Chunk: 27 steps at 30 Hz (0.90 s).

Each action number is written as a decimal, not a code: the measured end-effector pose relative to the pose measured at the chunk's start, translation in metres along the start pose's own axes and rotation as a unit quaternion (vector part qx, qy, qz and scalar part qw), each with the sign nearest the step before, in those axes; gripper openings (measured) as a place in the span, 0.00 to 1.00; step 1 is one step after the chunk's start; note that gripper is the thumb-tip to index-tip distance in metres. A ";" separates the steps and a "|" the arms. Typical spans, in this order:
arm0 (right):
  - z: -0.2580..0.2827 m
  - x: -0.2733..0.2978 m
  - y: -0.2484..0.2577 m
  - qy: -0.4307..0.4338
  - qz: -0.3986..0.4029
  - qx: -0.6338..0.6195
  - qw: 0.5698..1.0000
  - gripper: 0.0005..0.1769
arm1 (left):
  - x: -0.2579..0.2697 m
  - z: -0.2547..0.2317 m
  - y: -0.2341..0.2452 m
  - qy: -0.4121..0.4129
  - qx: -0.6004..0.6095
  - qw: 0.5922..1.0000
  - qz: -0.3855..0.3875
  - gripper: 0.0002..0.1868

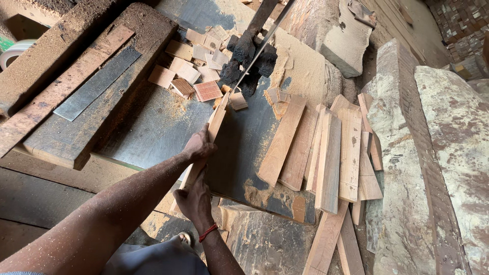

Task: The person feeds wood pieces through a band saw to cut them into smaller strips.

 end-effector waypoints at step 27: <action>0.002 -0.023 0.007 -0.008 -0.002 0.015 1.000 0.59 | -0.039 0.013 -0.019 -0.009 0.006 1.000 -0.006 0.54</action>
Point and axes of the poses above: each hand's wrist, its own x-axis away from the middle knuckle, its own y-axis out of the back of the hand, z = x × y, the point moved 1 cm from there along -x, towards the middle knuckle, and after that the axes turned 11 degrees about -z, right-handed, at the moved point
